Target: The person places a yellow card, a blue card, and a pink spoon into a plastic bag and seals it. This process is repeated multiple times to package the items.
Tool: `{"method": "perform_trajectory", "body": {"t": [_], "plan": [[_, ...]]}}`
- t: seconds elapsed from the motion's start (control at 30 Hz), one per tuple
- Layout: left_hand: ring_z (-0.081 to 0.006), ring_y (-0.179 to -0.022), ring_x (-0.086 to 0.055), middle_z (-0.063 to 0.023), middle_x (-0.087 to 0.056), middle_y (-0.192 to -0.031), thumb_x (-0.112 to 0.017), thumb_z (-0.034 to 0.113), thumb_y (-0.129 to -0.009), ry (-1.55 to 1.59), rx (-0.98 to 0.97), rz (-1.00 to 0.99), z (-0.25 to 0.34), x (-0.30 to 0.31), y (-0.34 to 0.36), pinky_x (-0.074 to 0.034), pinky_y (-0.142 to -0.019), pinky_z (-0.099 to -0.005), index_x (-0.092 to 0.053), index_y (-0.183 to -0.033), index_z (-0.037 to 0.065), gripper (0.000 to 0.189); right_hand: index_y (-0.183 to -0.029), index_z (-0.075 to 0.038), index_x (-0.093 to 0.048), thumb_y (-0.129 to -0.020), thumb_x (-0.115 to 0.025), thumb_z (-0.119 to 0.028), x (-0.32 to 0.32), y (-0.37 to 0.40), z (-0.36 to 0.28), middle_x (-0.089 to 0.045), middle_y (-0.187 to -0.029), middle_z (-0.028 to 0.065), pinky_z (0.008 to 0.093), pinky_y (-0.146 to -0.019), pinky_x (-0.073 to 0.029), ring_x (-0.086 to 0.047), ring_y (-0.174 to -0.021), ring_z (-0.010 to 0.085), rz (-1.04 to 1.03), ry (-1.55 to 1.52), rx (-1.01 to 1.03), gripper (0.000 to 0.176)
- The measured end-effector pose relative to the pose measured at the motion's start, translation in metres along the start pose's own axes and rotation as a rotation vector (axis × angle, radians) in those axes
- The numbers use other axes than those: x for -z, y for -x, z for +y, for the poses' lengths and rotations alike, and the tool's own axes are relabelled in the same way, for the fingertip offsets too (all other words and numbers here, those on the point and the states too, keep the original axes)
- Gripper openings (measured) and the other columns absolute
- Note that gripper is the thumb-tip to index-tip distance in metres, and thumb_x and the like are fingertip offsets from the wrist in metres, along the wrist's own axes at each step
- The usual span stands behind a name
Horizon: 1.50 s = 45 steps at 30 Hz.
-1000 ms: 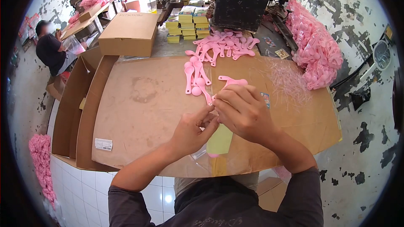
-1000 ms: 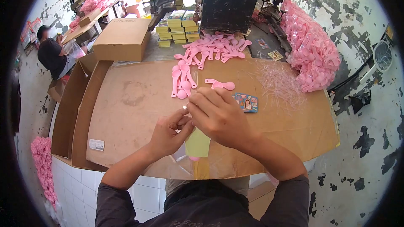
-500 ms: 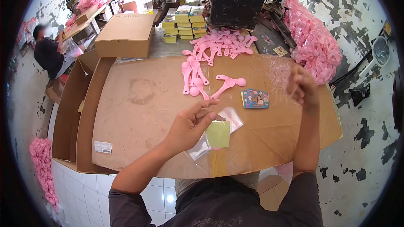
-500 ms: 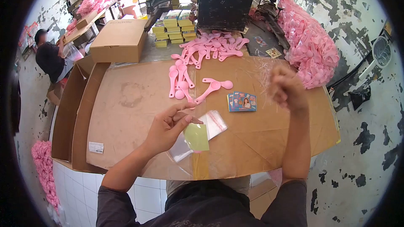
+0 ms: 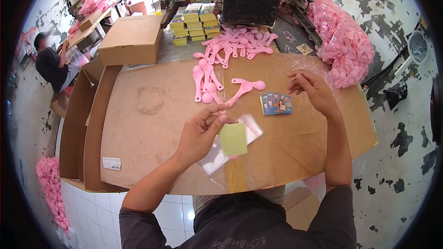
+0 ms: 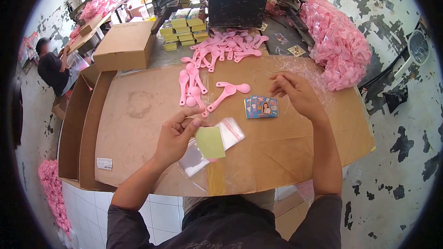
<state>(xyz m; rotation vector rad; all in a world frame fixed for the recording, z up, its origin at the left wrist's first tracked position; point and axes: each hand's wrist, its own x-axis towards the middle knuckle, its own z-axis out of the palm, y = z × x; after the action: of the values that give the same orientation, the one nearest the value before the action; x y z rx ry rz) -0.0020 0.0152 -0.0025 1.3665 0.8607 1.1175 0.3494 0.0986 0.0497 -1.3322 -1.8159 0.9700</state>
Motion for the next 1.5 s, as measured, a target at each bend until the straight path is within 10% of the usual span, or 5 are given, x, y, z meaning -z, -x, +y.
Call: {"method": "perform_trajectory", "body": {"t": [0.23,0.33,0.43,0.83,1.5], "plan": [[-0.0167,-0.108,-0.069,-0.0152,-0.072,-0.116,-0.060,0.013,-0.105,0.058,0.041,-0.037,-0.005,0.004,-0.002,-0.056,-0.096,-0.0318,-0.060,-0.131,-0.005,0.032,-0.128,0.003,-0.063,-0.096,-0.065,-0.022,0.028,-0.029,0.067,-0.069,-0.123,0.0243,0.0452,-0.097,-0.051,-0.066,-0.115,0.0377,0.577,1.532,0.421,0.040],[-0.0164,-0.108,-0.069,-0.0140,-0.072,-0.115,-0.062,0.013,-0.104,0.075,0.078,-0.032,-0.002,0.001,0.000,-0.056,-0.095,-0.0314,-0.062,-0.129,-0.005,0.031,-0.127,0.002,-0.064,-0.093,-0.067,-0.018,0.028,-0.032,0.052,-0.067,-0.126,0.0229,0.0481,-0.097,-0.049,-0.064,-0.115,0.0397,0.385,0.495,0.101,0.040],[-0.0154,-0.106,-0.069,-0.0130,-0.073,-0.114,-0.062,0.012,-0.103,0.058,0.113,-0.040,-0.007,0.006,-0.002,-0.056,-0.093,-0.0302,-0.063,-0.127,-0.005,0.029,-0.127,0.002,-0.064,-0.092,-0.068,-0.016,0.012,-0.025,0.030,-0.069,-0.119,0.0203,0.0454,-0.092,-0.050,-0.065,-0.110,0.0367,0.495,0.980,0.413,0.040],[-0.0126,-0.097,-0.070,-0.0107,-0.075,-0.109,-0.062,0.013,-0.104,0.080,0.092,0.029,-0.005,0.004,-0.002,-0.058,-0.087,-0.0284,-0.068,-0.123,-0.004,0.026,-0.116,0.002,-0.067,-0.097,-0.070,-0.011,-0.121,0.015,-0.040,-0.071,-0.102,0.0061,0.0266,-0.083,-0.054,-0.067,-0.093,0.0108,-0.383,-0.452,0.106,0.023],[-0.0117,-0.097,-0.069,-0.0093,-0.074,-0.115,-0.066,0.010,-0.100,0.064,-0.037,-0.142,-0.008,0.025,-0.003,-0.056,-0.086,-0.0262,-0.072,-0.121,-0.002,0.024,-0.112,0.003,-0.073,-0.094,-0.068,-0.001,-0.110,0.013,-0.013,-0.073,-0.099,0.0054,0.0259,-0.080,-0.054,-0.067,-0.090,0.0102,-0.358,-0.434,0.123,0.019]]}}
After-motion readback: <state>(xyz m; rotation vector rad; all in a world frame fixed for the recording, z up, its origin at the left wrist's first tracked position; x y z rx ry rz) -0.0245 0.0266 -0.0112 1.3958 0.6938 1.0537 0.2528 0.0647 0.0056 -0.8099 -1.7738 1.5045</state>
